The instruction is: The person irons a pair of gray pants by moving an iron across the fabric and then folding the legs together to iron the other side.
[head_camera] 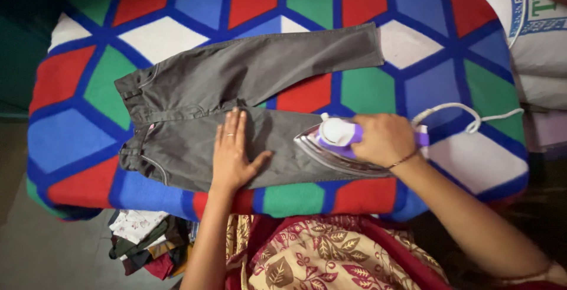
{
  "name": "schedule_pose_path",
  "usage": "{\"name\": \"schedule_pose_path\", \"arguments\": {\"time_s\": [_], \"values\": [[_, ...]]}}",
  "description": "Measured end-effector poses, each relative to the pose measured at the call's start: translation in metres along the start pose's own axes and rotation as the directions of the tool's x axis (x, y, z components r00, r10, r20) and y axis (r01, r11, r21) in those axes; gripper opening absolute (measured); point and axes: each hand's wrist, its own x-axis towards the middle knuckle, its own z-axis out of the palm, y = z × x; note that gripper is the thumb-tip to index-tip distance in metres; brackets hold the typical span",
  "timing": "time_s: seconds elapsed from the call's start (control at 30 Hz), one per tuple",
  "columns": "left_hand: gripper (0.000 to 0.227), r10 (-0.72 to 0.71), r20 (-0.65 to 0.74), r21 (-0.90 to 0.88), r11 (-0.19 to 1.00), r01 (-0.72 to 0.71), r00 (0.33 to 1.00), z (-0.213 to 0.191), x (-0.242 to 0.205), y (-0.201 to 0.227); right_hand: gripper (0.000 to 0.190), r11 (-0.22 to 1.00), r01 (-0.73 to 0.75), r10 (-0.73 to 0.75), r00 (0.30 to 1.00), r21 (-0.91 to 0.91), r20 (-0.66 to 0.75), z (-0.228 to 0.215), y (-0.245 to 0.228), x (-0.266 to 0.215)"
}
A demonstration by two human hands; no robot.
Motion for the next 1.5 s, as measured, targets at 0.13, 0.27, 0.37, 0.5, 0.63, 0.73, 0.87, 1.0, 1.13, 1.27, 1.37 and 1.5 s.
{"name": "schedule_pose_path", "arguments": {"time_s": [0.13,0.27,0.37,0.5,0.63,0.73,0.87,1.0,1.13,1.27,1.37,1.5], "values": [[0.101,-0.154,-0.142,0.398,0.896,0.199,0.978,-0.026,-0.019,-0.022,0.032,0.997,0.075,-0.075,0.997,0.011,-0.004,0.013,-0.024,0.012],[0.084,-0.253,-0.545,0.283,0.842,0.46,0.799,-0.065,-0.058,-0.071,0.031,0.99,0.134,-0.134,0.991,0.036,-0.014,0.023,-0.051,0.028],[0.08,-0.265,-0.645,0.249,0.814,0.525,0.717,-0.074,-0.084,-0.119,0.023,0.986,0.148,-0.149,0.989,0.073,0.01,0.029,-0.073,0.04],[0.065,-0.322,-0.589,0.084,0.888,0.452,0.741,-0.062,-0.104,-0.169,0.019,0.981,0.166,-0.168,0.986,0.101,0.015,0.037,-0.1,0.053],[0.045,-0.306,-0.681,0.008,0.905,0.425,0.665,-0.05,-0.105,-0.185,0.021,0.966,0.216,-0.215,0.976,0.142,-0.023,0.042,-0.12,0.067],[0.035,-0.362,-0.697,-0.045,0.884,0.466,0.619,-0.046,-0.105,-0.186,0.018,0.954,0.25,-0.253,0.967,0.164,0.001,0.05,-0.137,0.081],[0.03,-0.388,-0.717,-0.039,0.852,0.523,0.579,-0.045,-0.104,-0.182,0.016,0.906,0.37,-0.366,0.929,0.205,-0.056,0.065,-0.164,0.098],[0.028,-0.371,-0.745,-0.036,0.852,0.522,0.555,-0.043,-0.103,-0.178,0.017,0.896,0.39,-0.392,0.919,0.211,-0.035,0.078,-0.199,0.109],[0.028,-0.399,-0.732,-0.022,0.824,0.566,0.552,-0.046,-0.099,-0.17,0.017,0.89,0.381,-0.376,0.924,0.251,-0.069,0.089,-0.229,0.117],[0.024,-0.276,-0.759,0.061,0.872,0.486,0.59,-0.054,-0.094,-0.151,0.016,0.892,0.373,-0.364,0.928,0.256,-0.083,0.094,-0.243,0.122],[0.026,-0.325,-0.751,-0.045,0.894,0.446,0.575,-0.06,-0.091,-0.144,0.018,0.89,0.373,-0.363,0.928,0.264,-0.086,0.096,-0.252,0.128],[0.022,-0.29,-0.761,0.0,0.894,0.448,0.58,-0.06,-0.091,-0.143,0.017,0.896,0.349,-0.347,0.936,0.276,-0.058,0.095,-0.267,0.133]]}}
